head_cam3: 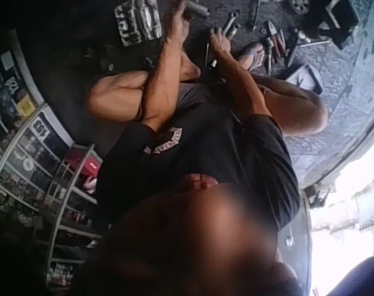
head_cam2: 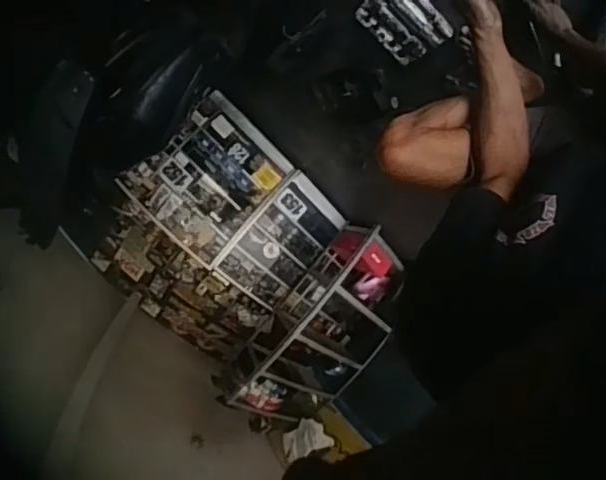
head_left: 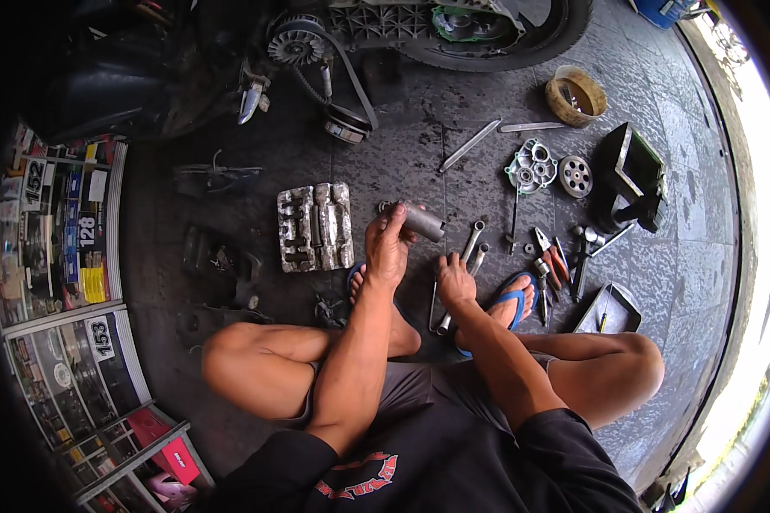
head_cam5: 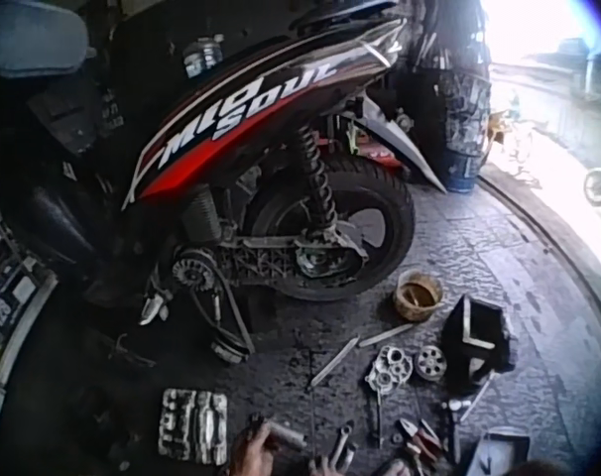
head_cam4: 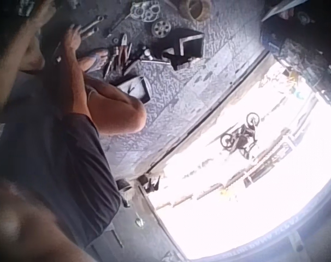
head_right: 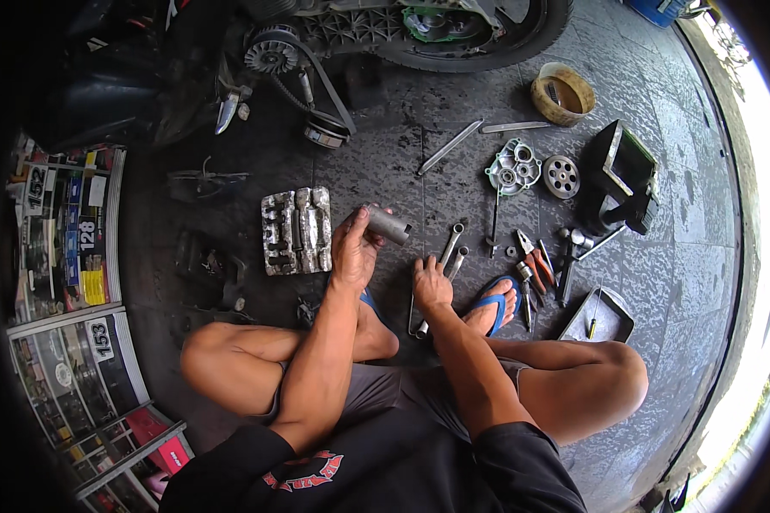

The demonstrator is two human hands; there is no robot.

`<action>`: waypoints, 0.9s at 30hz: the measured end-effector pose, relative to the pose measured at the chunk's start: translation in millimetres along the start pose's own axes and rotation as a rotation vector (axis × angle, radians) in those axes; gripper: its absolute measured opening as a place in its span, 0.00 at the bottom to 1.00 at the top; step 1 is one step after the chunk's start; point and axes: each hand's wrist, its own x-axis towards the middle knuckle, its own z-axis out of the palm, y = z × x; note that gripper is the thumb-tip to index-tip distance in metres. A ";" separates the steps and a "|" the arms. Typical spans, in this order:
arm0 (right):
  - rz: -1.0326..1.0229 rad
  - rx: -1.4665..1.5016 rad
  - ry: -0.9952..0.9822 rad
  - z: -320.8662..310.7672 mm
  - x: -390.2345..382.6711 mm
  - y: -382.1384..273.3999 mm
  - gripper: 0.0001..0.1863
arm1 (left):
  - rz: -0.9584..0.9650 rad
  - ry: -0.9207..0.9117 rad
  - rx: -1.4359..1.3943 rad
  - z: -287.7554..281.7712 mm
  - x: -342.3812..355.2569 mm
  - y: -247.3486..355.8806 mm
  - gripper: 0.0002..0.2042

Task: The person holds a metal motorcycle component and uses pliers to remove a circlip. They handle small bearings and use a metal rod to manipulate parts within the cylindrical housing while sitting on the floor.

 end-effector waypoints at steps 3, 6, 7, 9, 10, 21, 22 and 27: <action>0.012 -0.022 0.057 6.1 6.0 4.9 0.15 | -0.017 -0.037 -0.095 4.5 -0.2 3.7 0.19; 0.112 0.106 -0.042 14.2 17.1 30.0 0.21 | -0.054 -0.095 -0.165 17.5 -2.4 5.9 0.20; 0.113 0.109 -0.035 10.0 19.3 34.6 0.21 | -0.071 -0.106 -0.198 18.9 -4.4 7.2 0.20; 0.276 0.514 -0.145 1.0 25.8 45.4 0.23 | -0.073 -0.143 -0.199 23.1 -4.1 7.4 0.20; 0.371 0.800 -0.100 -9.1 28.3 44.3 0.25 | -0.030 -0.156 -0.123 27.0 -5.3 9.0 0.20; 0.082 1.614 0.355 -149.5 15.5 -41.3 0.21 | 0.364 -0.224 0.457 67.6 -22.9 13.0 0.18; 0.141 1.585 0.383 -151.0 12.4 -42.0 0.21 | 0.449 -0.195 0.534 71.6 -27.3 18.5 0.18; 0.258 1.806 0.298 -162.7 -3.4 -52.0 0.19 | 0.692 0.069 0.552 69.6 -24.4 24.3 0.17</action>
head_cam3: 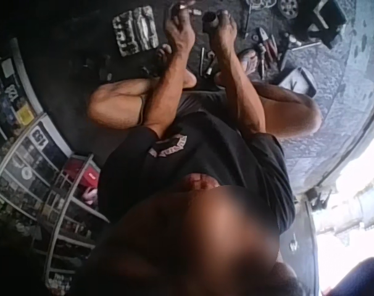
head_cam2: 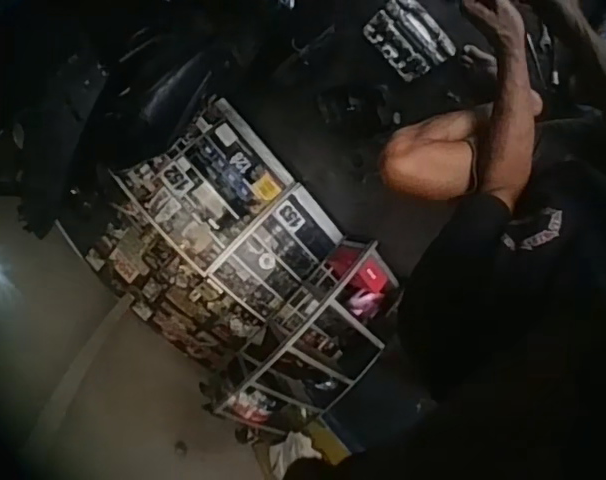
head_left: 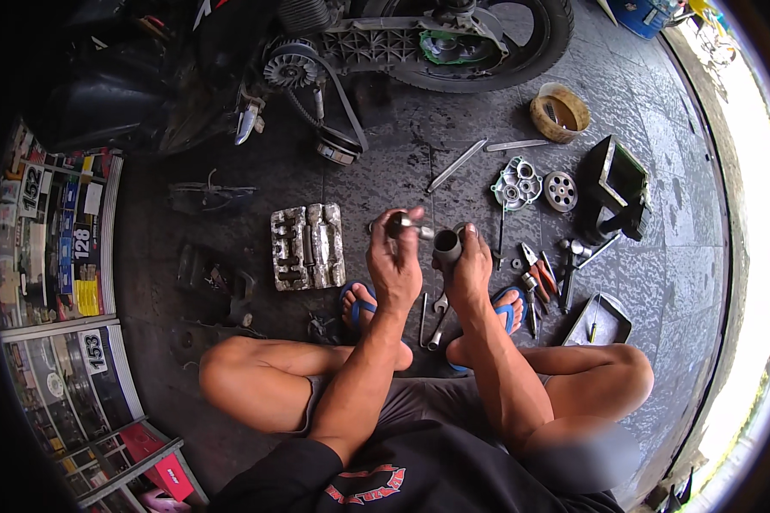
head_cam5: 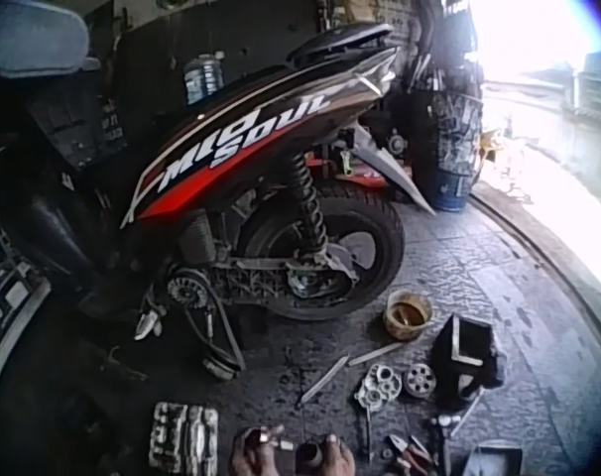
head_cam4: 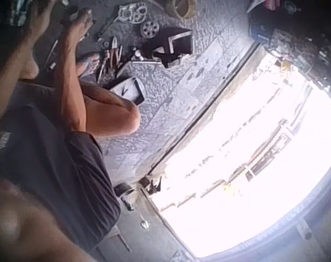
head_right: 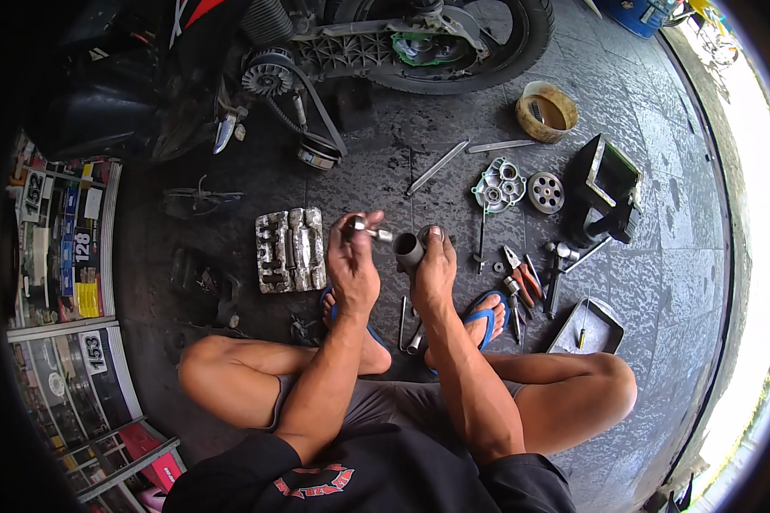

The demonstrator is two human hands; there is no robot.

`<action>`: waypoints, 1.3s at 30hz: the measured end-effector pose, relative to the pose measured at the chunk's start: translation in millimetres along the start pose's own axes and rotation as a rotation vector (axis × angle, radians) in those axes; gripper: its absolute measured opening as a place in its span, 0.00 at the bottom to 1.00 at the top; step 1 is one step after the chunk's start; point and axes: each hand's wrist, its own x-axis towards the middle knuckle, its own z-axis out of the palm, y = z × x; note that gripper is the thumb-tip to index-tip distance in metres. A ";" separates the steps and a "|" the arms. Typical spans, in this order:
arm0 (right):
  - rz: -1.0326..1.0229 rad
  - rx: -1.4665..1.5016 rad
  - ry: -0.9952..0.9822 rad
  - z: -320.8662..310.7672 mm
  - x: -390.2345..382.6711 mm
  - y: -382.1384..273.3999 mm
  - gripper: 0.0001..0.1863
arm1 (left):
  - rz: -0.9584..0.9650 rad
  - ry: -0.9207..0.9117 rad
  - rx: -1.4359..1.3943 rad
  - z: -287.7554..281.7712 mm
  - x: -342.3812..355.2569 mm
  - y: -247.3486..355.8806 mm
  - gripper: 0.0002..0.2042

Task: The person holds a metal motorcycle component and uses pliers to remove a circlip. They handle small bearings and use a metal rod to manipulate parts within the cylindrical housing while sitting on the floor.

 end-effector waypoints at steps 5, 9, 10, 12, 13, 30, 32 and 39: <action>-0.278 -0.188 0.017 17.8 -16.9 10.1 0.17 | -0.739 0.112 -0.680 16.4 -15.5 -16.1 0.20; -0.604 -0.775 0.077 0.9 -12.9 18.3 0.17 | -0.909 0.171 -0.957 24.5 -19.0 -7.7 0.23; -0.685 -0.861 0.054 5.4 -16.3 12.2 0.17 | -0.850 0.134 -0.935 21.7 -17.3 -9.5 0.24; -0.782 -0.970 -0.015 8.2 -22.1 3.3 0.17 | -0.786 0.113 -0.917 14.3 -15.4 -16.6 0.24; -0.835 -0.999 -0.062 6.0 -23.1 -2.9 0.18 | -0.731 0.107 -0.732 12.4 -12.2 -18.9 0.25; -0.667 -1.169 -0.316 27.8 -63.1 -73.1 0.33 | -0.619 0.051 -0.624 9.0 -6.9 -1.6 0.23; -0.634 -1.098 -0.340 27.8 -65.0 -75.2 0.32 | -0.637 0.029 -0.624 7.1 -4.1 7.5 0.22; -0.682 -1.033 -0.350 22.9 -65.8 -75.0 0.32 | -0.651 -0.018 -0.694 5.3 1.9 24.1 0.22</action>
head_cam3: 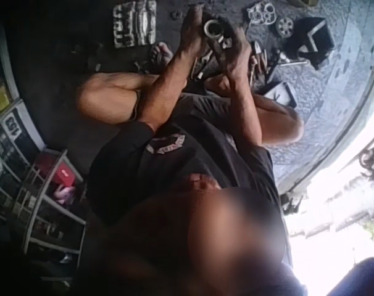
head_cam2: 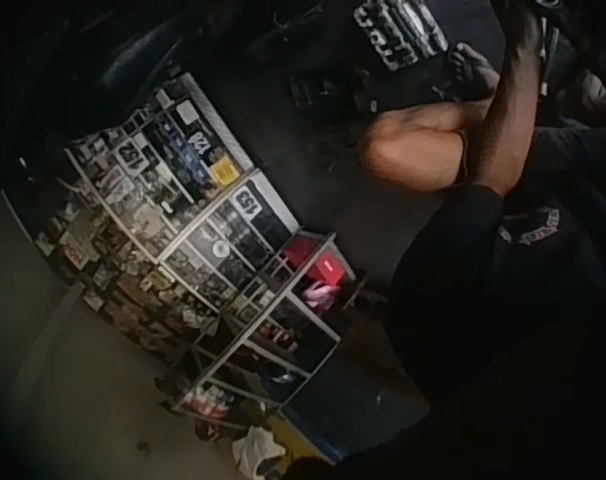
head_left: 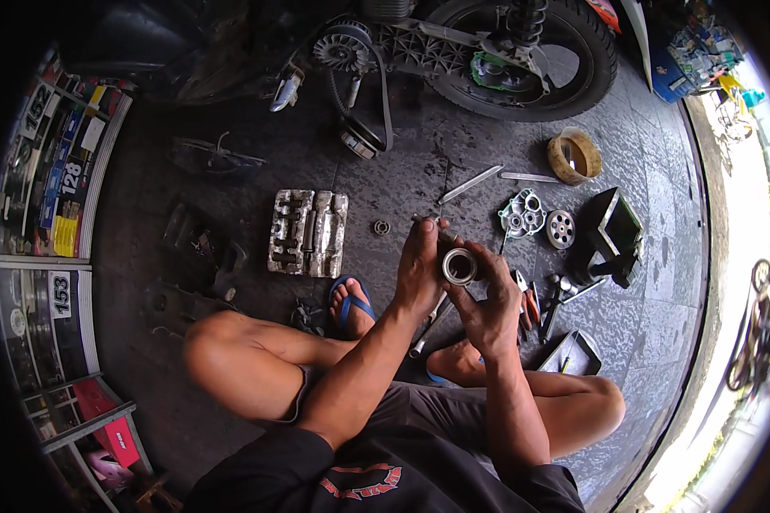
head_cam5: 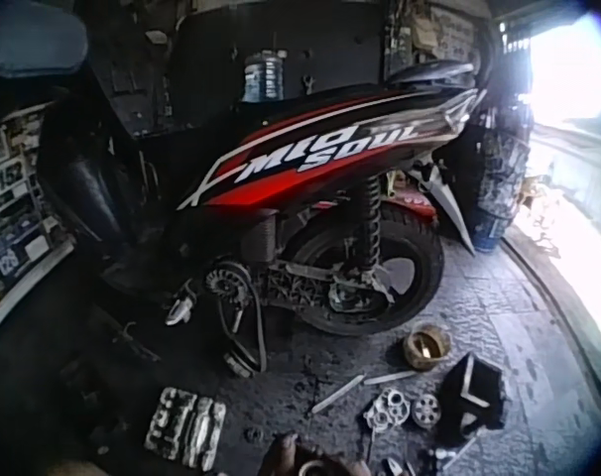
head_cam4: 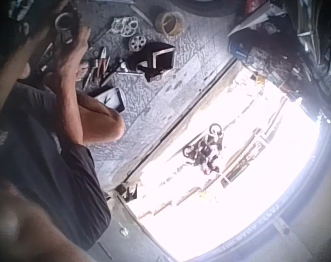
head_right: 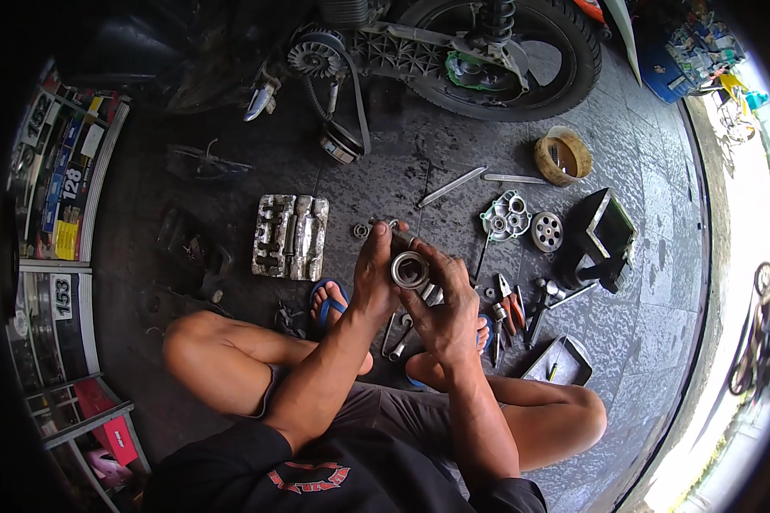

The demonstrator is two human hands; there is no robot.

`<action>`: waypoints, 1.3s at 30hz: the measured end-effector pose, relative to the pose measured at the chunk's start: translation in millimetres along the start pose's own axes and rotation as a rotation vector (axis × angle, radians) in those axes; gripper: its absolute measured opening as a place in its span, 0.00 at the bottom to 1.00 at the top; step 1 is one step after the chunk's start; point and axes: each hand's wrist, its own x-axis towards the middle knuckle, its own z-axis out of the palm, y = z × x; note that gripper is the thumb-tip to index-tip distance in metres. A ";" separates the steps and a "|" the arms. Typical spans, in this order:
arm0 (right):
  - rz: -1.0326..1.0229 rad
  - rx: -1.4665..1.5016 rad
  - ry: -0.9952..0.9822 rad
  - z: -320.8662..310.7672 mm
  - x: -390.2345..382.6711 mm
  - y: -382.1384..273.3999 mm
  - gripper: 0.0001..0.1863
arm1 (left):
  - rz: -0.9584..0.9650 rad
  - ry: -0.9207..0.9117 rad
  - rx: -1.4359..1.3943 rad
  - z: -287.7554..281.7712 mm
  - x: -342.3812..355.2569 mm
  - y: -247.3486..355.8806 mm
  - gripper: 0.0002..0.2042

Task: The person holds a metal motorcycle component and uses pliers to remove a circlip. They handle small bearings and use a metal rod to manipulate parts within the cylindrical housing while sitting on the floor.

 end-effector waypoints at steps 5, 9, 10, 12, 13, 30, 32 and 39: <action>0.038 -0.002 0.024 -3.1 -1.9 -3.9 0.31 | 0.320 -0.015 0.126 -1.2 7.5 13.5 0.23; 0.024 -0.034 0.068 -4.7 0.1 -8.5 0.29 | 0.555 -0.364 0.396 -8.8 -1.6 51.7 0.18; 0.015 -0.017 0.073 -3.1 1.5 -6.5 0.28 | 0.551 -0.372 0.402 -3.3 -4.7 59.0 0.18; -0.006 -0.008 0.082 -1.4 2.3 -2.3 0.27 | 0.650 -0.528 0.697 5.7 -10.4 68.8 0.17; -0.003 0.001 0.091 -0.8 2.2 -1.3 0.27 | 0.621 -0.512 0.752 5.9 -13.0 67.1 0.16; -0.074 -0.075 0.148 26.7 1.3 57.9 0.26 | 0.360 -0.381 1.253 -0.3 -4.6 46.1 0.24; -0.073 -0.044 0.142 42.6 3.0 78.3 0.28 | 0.378 -0.336 1.356 -11.0 6.2 33.1 0.24; 0.150 0.116 0.142 100.7 4.1 138.7 0.29 | 0.347 -0.135 1.468 -64.9 45.0 -39.5 0.24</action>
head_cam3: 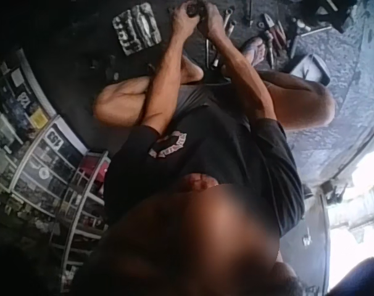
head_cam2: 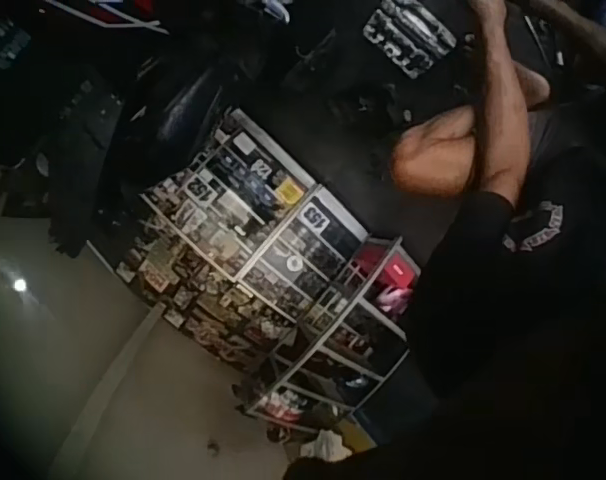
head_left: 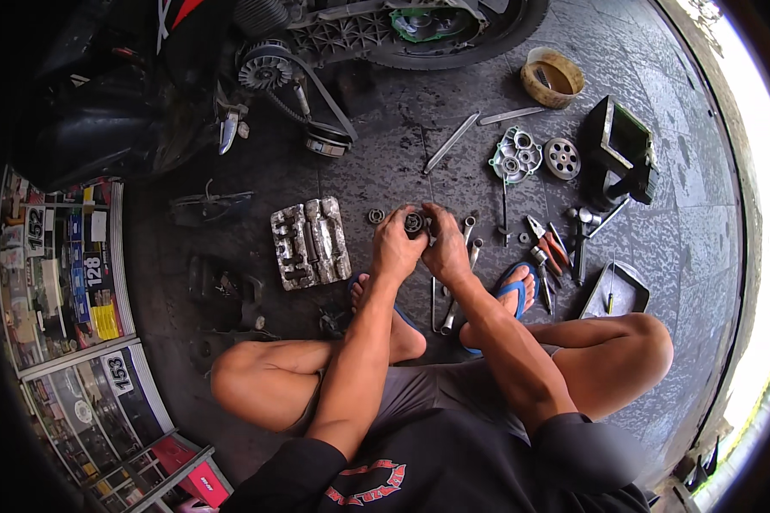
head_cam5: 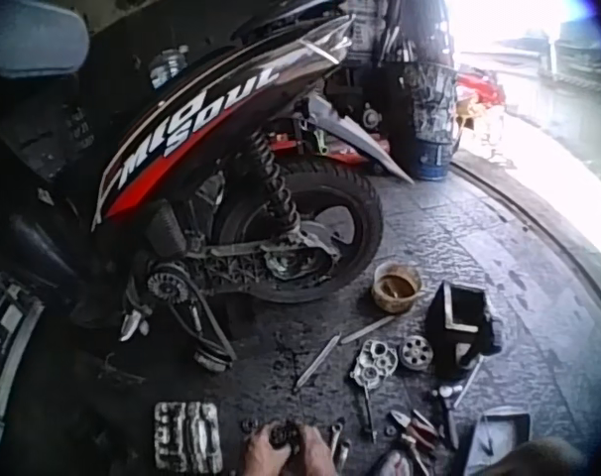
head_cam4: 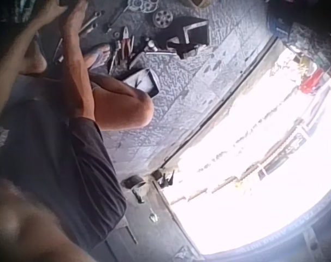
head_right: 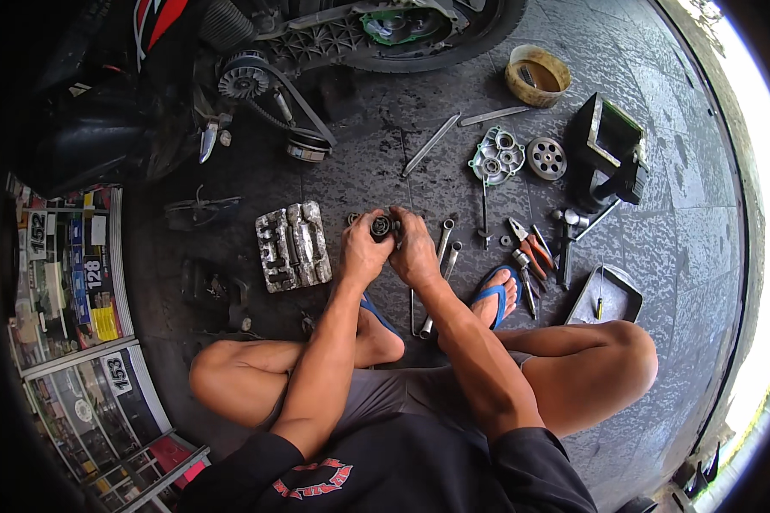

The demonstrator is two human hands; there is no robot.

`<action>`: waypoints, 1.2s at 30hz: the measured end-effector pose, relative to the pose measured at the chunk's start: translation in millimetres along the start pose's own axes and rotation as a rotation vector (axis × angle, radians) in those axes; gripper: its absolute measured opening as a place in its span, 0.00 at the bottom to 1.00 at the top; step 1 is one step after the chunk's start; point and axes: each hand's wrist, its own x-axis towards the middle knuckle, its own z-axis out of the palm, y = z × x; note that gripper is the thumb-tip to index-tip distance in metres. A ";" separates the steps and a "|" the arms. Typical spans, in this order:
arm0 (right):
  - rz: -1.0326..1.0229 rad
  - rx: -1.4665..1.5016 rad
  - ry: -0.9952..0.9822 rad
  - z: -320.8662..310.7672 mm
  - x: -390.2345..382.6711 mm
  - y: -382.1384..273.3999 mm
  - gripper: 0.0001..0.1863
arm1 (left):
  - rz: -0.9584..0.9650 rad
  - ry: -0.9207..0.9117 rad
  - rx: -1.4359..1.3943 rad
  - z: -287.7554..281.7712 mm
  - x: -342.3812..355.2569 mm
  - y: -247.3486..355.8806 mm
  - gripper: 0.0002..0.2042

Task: The person holds a metal motorcycle component and uses pliers to remove a circlip. They handle small bearings and use a metal rod to manipulate parts within the cylindrical housing while sitting on the floor.

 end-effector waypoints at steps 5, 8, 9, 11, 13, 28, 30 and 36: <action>0.157 0.196 -0.016 25.5 1.2 40.4 0.32 | -0.013 0.139 0.094 29.7 10.7 -44.5 0.22; 0.318 0.027 -0.039 19.4 -11.2 79.3 0.33 | -0.211 0.106 0.069 33.0 15.7 -59.7 0.21; 0.301 -0.004 -0.057 19.3 -16.0 91.2 0.32 | -0.168 0.141 0.101 36.0 16.7 -70.4 0.21; 0.330 -0.019 -0.053 23.2 -19.7 98.0 0.30 | -0.112 0.129 0.123 40.7 20.1 -79.4 0.22; 0.433 0.073 -0.114 23.5 -19.9 92.7 0.27 | -0.036 0.107 0.154 48.0 20.2 -84.2 0.22; 0.383 -0.020 -0.159 26.5 -22.9 96.1 0.26 | -0.054 0.031 0.086 49.6 13.9 -82.0 0.27; 0.366 -0.041 -0.168 26.9 -23.0 97.6 0.26 | -0.072 0.049 0.072 51.5 13.6 -79.2 0.30; 0.258 -0.109 -0.148 27.3 -20.5 95.4 0.28 | -0.065 0.050 0.090 53.6 15.4 -80.3 0.28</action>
